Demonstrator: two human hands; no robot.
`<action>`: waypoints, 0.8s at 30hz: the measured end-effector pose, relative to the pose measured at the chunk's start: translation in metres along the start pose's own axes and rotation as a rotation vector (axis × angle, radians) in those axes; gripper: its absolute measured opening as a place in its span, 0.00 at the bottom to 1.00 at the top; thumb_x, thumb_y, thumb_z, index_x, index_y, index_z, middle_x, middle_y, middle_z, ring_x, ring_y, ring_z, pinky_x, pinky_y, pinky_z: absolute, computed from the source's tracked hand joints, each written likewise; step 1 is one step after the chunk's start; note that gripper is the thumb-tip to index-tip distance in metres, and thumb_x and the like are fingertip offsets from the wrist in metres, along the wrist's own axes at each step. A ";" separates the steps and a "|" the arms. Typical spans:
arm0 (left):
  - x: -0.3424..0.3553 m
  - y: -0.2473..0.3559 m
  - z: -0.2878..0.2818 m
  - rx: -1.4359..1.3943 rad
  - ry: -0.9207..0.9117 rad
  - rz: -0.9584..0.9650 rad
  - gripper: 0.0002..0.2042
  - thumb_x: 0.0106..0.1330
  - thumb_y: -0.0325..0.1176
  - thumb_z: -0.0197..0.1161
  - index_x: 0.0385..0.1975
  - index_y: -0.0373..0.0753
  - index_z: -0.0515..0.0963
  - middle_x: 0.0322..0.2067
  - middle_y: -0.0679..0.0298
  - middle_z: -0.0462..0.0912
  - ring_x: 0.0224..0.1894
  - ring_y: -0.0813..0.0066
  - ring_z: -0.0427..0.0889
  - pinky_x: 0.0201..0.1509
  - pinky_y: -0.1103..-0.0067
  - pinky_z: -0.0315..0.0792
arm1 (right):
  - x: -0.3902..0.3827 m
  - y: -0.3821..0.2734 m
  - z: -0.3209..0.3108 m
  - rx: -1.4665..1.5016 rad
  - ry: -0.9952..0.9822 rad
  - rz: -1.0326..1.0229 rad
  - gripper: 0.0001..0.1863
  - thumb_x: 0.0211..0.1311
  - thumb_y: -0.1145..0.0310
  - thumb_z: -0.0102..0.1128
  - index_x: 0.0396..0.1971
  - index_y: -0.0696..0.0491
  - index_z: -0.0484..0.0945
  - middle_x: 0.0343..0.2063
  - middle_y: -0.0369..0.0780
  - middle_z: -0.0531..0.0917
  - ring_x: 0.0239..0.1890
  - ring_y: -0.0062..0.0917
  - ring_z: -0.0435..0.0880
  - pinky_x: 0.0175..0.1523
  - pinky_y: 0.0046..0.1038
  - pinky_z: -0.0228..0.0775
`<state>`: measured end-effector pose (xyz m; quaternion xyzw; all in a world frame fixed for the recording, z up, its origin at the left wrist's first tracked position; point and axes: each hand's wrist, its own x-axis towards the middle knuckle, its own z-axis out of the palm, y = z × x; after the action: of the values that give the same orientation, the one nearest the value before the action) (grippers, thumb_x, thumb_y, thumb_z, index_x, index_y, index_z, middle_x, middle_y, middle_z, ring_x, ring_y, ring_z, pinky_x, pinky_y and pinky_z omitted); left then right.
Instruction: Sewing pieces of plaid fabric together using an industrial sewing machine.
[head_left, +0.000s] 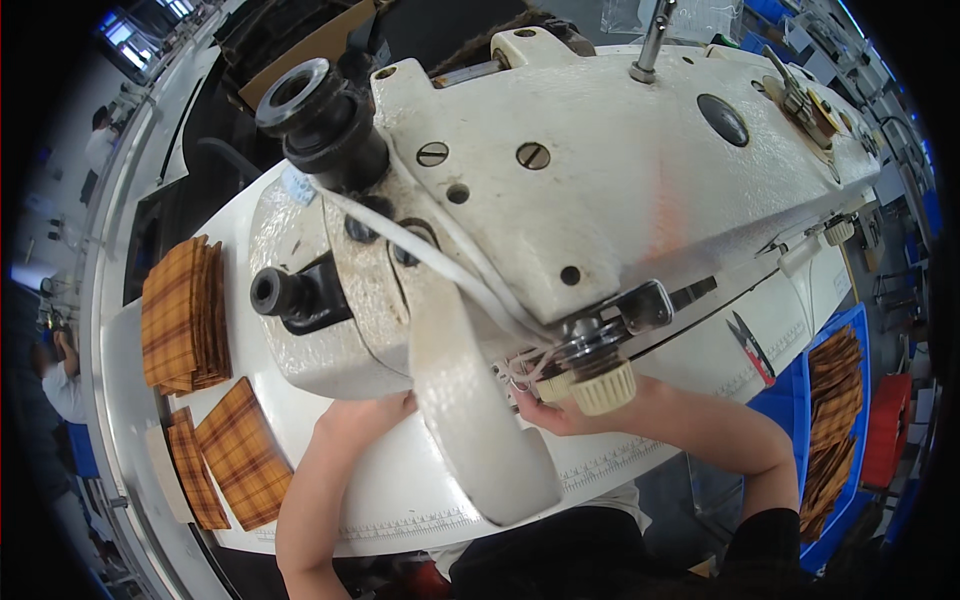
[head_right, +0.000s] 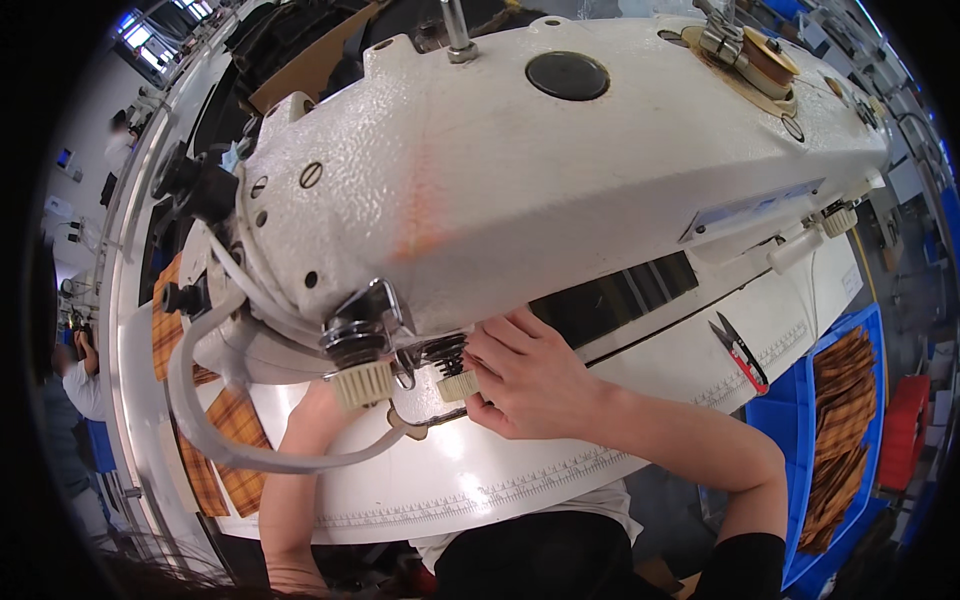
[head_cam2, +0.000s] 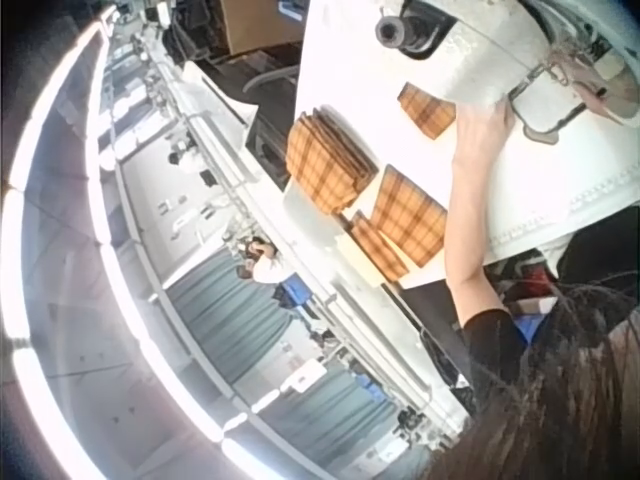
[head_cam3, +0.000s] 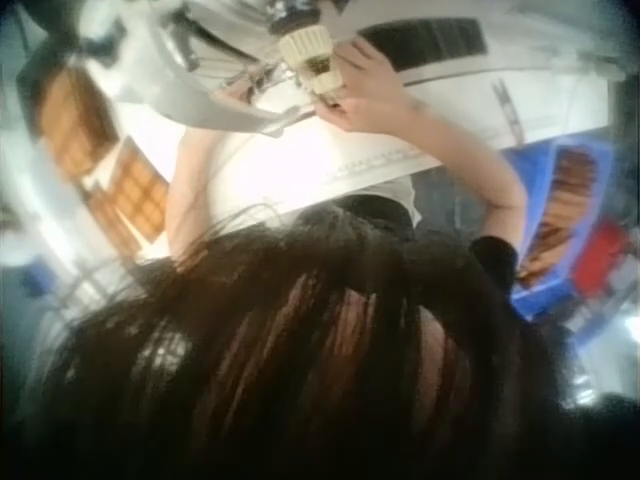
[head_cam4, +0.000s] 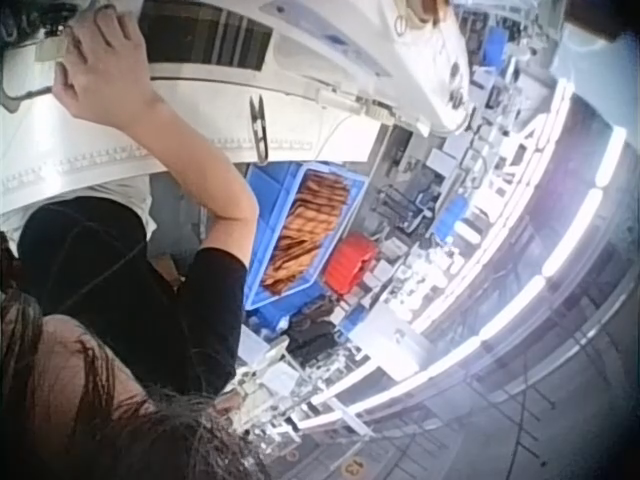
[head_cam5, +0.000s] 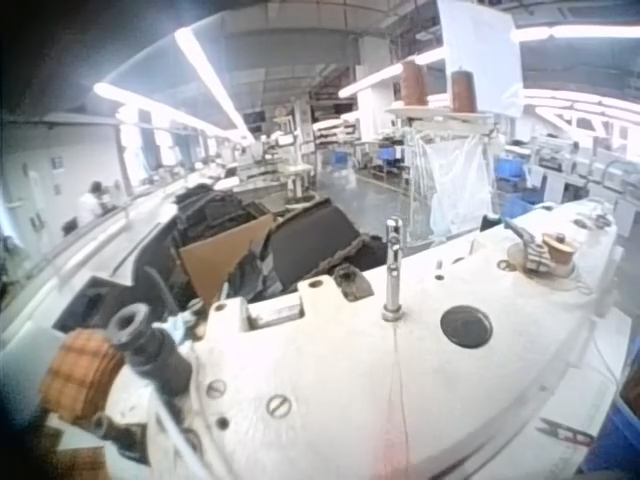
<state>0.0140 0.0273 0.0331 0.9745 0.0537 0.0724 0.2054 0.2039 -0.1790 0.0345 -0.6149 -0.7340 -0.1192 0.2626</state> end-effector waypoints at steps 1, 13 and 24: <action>0.001 0.002 -0.004 0.009 -0.057 -0.027 0.20 0.60 0.32 0.63 0.55 0.44 0.75 0.50 0.57 0.79 0.53 0.60 0.77 0.58 0.67 0.71 | 0.001 -0.001 -0.001 -0.001 0.002 -0.001 0.15 0.42 0.64 0.64 0.25 0.62 0.79 0.36 0.42 0.77 0.42 0.33 0.75 0.52 0.36 0.69; -0.036 0.034 -0.041 0.468 0.142 -0.192 0.17 0.55 0.23 0.65 0.46 0.30 0.77 0.47 0.53 0.79 0.43 0.56 0.79 0.41 0.68 0.77 | -0.002 -0.037 -0.032 0.053 -0.008 -0.073 0.18 0.51 0.67 0.62 0.41 0.62 0.79 0.35 0.39 0.77 0.36 0.27 0.75 0.45 0.29 0.70; -0.064 0.117 -0.012 0.428 0.104 -0.187 0.12 0.58 0.34 0.69 0.33 0.34 0.74 0.32 0.58 0.73 0.33 0.66 0.77 0.31 0.76 0.71 | -0.038 -0.113 -0.025 0.147 -0.273 -0.048 0.26 0.64 0.58 0.58 0.53 0.63 0.75 0.58 0.45 0.75 0.64 0.34 0.70 0.70 0.36 0.58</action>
<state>-0.0418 -0.0827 0.0844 0.9816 0.1685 0.0901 -0.0030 0.1048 -0.2480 0.0522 -0.5870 -0.7839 0.0133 0.2017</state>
